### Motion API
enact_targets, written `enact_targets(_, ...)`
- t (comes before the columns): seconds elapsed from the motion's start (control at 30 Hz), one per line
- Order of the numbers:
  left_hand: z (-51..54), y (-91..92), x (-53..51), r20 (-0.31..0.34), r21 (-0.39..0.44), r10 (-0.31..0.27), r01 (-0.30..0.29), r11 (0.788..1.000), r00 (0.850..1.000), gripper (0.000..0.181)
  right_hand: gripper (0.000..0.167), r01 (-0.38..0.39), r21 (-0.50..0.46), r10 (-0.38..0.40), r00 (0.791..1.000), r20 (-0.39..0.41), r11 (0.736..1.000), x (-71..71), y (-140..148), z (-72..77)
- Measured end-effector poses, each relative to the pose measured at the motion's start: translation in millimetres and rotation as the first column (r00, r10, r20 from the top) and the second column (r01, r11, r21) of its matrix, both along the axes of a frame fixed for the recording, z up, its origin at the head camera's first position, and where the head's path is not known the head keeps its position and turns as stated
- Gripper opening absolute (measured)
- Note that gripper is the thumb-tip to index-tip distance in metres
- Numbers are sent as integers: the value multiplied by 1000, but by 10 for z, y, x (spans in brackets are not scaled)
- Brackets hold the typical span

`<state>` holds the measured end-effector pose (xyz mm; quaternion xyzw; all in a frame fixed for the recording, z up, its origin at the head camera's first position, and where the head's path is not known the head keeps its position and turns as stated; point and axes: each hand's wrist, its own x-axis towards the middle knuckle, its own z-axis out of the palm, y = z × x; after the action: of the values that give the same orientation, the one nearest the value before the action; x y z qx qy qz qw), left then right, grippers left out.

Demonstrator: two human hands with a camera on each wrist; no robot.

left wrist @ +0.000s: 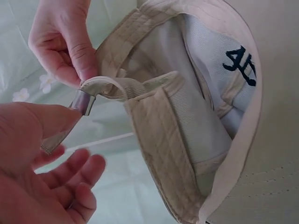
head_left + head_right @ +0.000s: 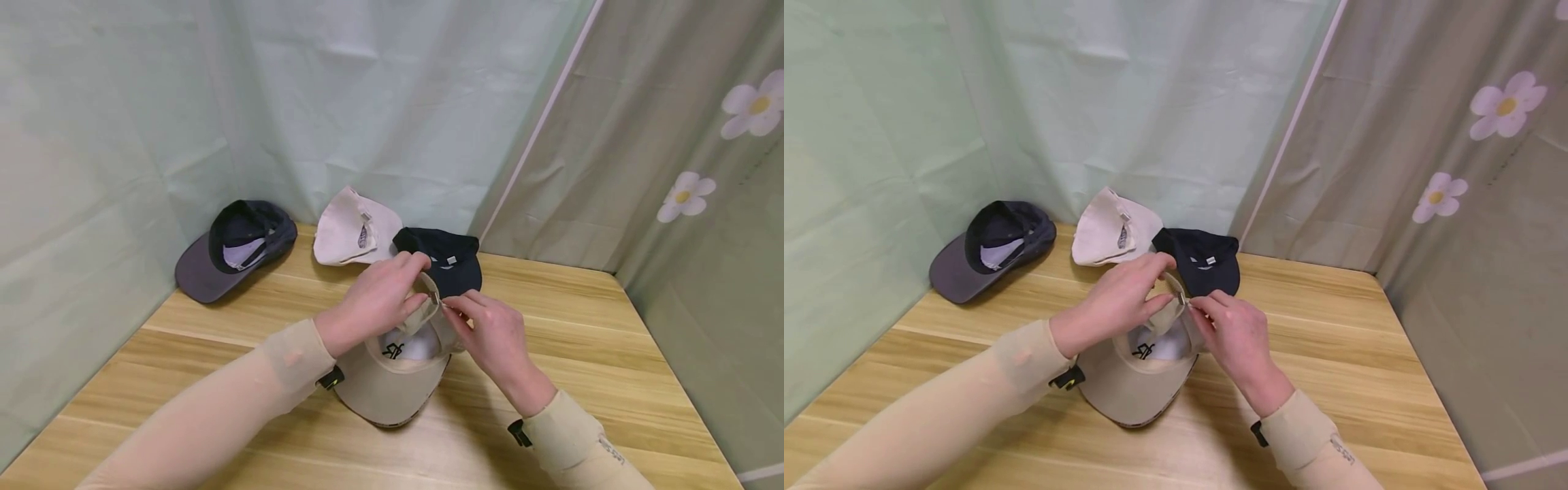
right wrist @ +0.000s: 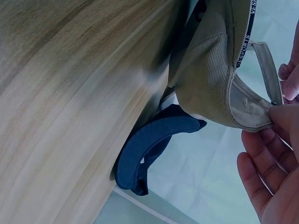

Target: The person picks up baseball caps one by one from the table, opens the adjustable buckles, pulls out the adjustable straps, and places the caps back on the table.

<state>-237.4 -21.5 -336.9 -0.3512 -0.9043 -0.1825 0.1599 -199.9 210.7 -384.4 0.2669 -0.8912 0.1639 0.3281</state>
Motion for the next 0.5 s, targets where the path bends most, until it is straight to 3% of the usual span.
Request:
enact_targets(0.17,-26,-21,37,-105,32,16,-13,999,994,35,11,9,-8,-9,1000,3,1000,2,-8,11)
enact_targets(0.3,-30,-21,85,-146,50,32,-25,998,989,32,8,29,-10,-29,999,23,1000,13,-14,25)
enact_targets(0.37,-27,-13,105,-147,40,24,-18,999,989,31,7,39,-14,-39,999,32,999,18,-18,28)
enact_targets(0.5,-35,13,132,-99,-71,-24,17,997,995,25,7,53,-30,-52,998,46,998,27,-27,30)
